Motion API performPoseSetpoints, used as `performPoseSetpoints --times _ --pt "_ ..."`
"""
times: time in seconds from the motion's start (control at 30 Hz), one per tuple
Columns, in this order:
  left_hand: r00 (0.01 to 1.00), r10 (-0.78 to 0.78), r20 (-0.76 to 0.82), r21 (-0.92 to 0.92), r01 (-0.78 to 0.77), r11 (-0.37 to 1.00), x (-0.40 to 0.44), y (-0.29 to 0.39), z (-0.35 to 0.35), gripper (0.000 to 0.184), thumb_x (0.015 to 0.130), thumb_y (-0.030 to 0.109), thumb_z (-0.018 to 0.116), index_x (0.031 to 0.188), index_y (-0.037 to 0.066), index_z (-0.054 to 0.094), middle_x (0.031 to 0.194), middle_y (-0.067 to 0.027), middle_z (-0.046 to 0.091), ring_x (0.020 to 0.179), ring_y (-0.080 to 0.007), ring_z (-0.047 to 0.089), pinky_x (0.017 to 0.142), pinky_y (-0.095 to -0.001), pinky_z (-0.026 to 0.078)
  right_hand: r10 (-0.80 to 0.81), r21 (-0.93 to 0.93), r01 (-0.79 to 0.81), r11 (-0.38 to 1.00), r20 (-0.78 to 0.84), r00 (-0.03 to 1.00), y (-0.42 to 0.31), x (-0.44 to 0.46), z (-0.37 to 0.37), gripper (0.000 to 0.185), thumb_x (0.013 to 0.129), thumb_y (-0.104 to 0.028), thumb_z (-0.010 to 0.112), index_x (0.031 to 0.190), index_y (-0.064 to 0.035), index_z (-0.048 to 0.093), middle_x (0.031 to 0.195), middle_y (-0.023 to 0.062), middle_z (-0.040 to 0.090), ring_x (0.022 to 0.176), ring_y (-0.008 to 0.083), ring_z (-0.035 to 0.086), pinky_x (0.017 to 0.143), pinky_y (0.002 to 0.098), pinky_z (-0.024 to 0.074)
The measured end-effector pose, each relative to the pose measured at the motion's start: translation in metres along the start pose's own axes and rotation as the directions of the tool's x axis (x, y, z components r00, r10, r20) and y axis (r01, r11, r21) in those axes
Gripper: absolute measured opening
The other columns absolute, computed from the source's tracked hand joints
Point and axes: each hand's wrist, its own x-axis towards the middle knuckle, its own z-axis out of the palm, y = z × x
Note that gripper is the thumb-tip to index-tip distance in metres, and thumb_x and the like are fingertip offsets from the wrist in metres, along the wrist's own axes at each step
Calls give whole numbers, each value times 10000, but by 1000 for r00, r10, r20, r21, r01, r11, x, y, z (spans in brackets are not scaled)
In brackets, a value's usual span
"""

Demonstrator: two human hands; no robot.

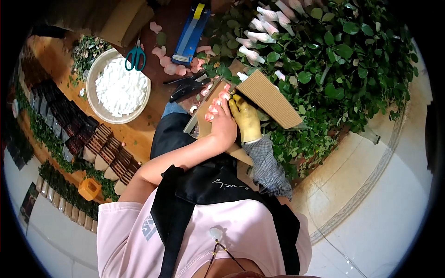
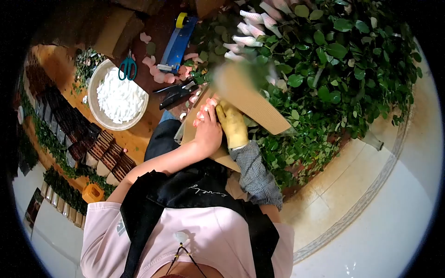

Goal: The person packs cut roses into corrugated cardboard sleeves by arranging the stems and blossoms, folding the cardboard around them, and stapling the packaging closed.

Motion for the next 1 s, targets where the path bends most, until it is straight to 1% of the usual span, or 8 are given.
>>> performPoseSetpoints --times 0.1,0.2,0.27,0.4,0.53,0.6,0.7,1.0 --pt "996 1 88 -119 9 993 9 -9 5 485 1005 298 425 1335 -6 607 1578 -305 258 1426 -515 266 1124 -563 330 14 219 65 974 -344 939 -13 -13 -27 249 938 -230 643 1109 -55 684 987 186 714 867 392 681 754 467 545" --pt "965 125 228 -219 -74 973 12 -21 -5 507 999 317 429 1407 42 552 1572 -306 268 1434 -515 249 1141 -554 304 -106 208 222 953 -458 883 -31 -33 -67 279 925 -88 649 1199 -37 661 1108 171 708 983 317 689 852 400 549" --pt "997 73 -7 -182 -73 981 15 -14 29 518 949 313 484 1386 49 572 1520 -299 350 1418 -504 276 1125 -552 316 -67 845 177 505 -166 984 -56 -46 -104 362 954 -40 614 1313 -8 583 1199 170 677 1060 250 668 918 367 544" --pt "975 141 172 -176 -110 978 13 -17 1 441 899 319 546 1293 155 656 1459 -272 433 1371 -451 344 1063 -544 373 -543 125 712 691 -561 625 -84 12 -197 544 979 -191 623 1442 33 446 1290 171 626 1120 234 637 956 348 530" --pt "966 134 221 -106 -113 988 19 -16 4 409 950 319 502 1307 179 646 1452 -221 464 1359 -413 367 1042 -528 387 -351 -87 355 931 -486 800 -95 149 -237 570 958 -220 655 1447 -10 448 1321 188 612 1213 258 584 1027 329 458" --pt "985 127 119 -73 -119 990 9 -18 -7 472 1054 320 368 1264 24 669 1363 -136 611 1322 -393 415 971 -469 439 -45 -7 44 999 -177 983 -90 237 -235 584 948 -234 670 1449 -31 449 1337 197 605 1260 270 558 1062 320 422" --pt "996 79 26 -140 -75 987 15 -17 5 476 1043 336 381 1231 25 689 1327 -129 634 1304 -369 418 964 -454 429 434 778 258 573 -554 711 -168 284 -216 551 851 -293 743 1260 42 588 1294 234 601 1219 344 544 1071 416 406" --pt "991 118 57 -132 -110 985 21 -17 10 413 994 305 446 1233 64 681 1250 -172 667 1342 -439 399 1002 -537 407 -304 13 532 847 -809 503 -104 -5 -274 369 883 -245 664 1155 1 623 1026 145 627 940 281 586 820 393 438"
